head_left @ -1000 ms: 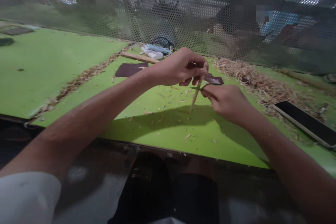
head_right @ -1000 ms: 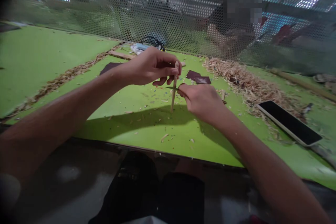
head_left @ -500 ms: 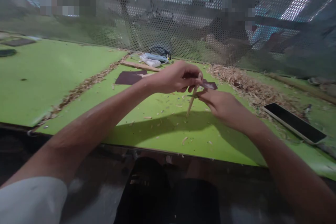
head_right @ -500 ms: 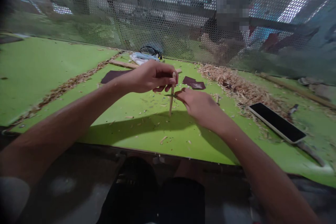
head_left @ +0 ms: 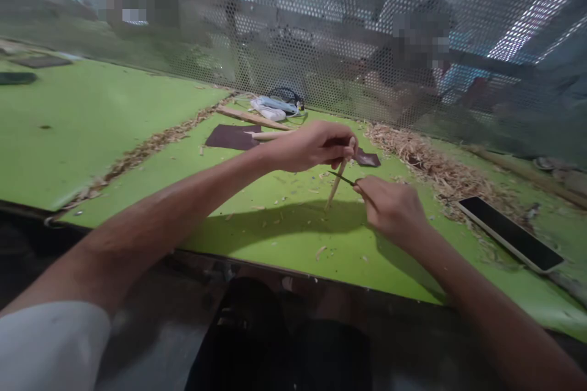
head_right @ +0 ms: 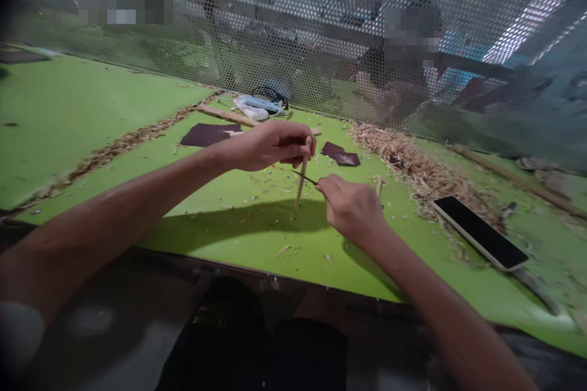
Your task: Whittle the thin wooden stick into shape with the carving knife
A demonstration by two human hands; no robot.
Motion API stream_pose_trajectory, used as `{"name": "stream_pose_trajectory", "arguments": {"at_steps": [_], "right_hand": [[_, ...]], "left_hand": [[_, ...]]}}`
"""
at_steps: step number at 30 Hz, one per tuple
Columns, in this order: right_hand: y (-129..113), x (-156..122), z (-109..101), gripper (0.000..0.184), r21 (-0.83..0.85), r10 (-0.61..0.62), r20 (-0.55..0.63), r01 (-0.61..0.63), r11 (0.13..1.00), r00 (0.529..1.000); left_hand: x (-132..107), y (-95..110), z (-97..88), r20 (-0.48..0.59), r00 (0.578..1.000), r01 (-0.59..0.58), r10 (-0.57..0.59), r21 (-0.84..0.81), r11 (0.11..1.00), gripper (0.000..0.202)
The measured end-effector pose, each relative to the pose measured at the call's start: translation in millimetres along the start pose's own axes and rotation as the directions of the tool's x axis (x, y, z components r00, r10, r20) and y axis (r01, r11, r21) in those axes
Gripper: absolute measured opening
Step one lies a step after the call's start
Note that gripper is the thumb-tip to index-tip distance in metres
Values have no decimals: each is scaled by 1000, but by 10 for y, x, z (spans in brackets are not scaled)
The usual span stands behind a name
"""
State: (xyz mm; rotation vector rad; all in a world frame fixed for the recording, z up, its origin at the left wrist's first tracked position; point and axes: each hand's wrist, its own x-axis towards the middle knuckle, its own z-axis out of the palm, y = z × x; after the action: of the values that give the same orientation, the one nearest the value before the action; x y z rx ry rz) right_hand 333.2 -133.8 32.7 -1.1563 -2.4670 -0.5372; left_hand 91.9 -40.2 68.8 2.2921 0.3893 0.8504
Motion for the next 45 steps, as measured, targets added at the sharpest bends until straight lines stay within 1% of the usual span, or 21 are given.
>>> {"name": "stream_pose_trajectory", "arguments": {"at_steps": [4,10,14,18,22,25,28,31,34,35,36,37,38,39,40,42,44,45], "right_hand": [[17,-13,53,27,41,5,-15,-4,999,1000],[33,-68,59,28,41,-13,32,12,999,999],[34,-86,64,28,67,-9,45,6,998,999],[28,-85,87,27,105,24,89,-34,994,996],[-14,-75,105,29,57,81,117,-88,995,990],[-98,-21,42,31,-32,117,137,-113,993,984],[-200,91,-86,33,-132,137,222,-109,985,965],[-281,191,-162,33,-174,165,288,-118,978,943],[-337,176,-83,31,-161,155,378,-100,982,913],[-349,144,-28,30,-138,125,431,-71,988,894],[-354,106,32,30,-154,134,468,-68,986,873],[-349,67,90,31,-105,63,482,-14,994,874],[-334,35,138,32,-101,61,479,-14,995,876],[-307,13,173,31,-114,92,460,-43,992,883],[-271,3,193,31,-92,95,427,-62,994,899],[-183,16,191,30,-42,119,320,-111,993,940],[-107,49,155,29,9,118,192,-122,993,974],[-84,63,137,29,10,116,136,-118,993,984]], "left_hand": [[-10,-39,6,-6,1000,-31,31,-15,999,16],[4,37,-13,-2,1000,1,-1,63,998,15],[11,57,-9,-8,1000,10,-10,59,998,18],[8,33,-1,0,1000,4,-4,38,999,18],[3,30,2,3,1000,-5,5,57,998,17],[4,69,0,9,1000,-2,1,110,994,17],[8,106,0,12,1000,12,-14,147,989,16],[12,111,3,8,1000,22,-23,141,990,16],[10,114,5,15,1000,15,-17,124,992,18],[7,120,3,26,1000,8,-11,119,993,18],[3,126,0,38,999,0,-4,116,993,17],[-3,131,-5,48,999,-6,0,113,994,17],[-9,134,-12,52,999,-8,2,111,994,16],[-15,134,-21,48,999,-4,-1,111,994,16],[-19,129,-30,35,999,4,-8,110,994,16],[-24,114,-47,11,1000,25,-26,107,994,17],[-22,99,-57,7,999,42,-43,102,994,17],[-19,93,-57,10,999,47,-48,98,994,17]]}}
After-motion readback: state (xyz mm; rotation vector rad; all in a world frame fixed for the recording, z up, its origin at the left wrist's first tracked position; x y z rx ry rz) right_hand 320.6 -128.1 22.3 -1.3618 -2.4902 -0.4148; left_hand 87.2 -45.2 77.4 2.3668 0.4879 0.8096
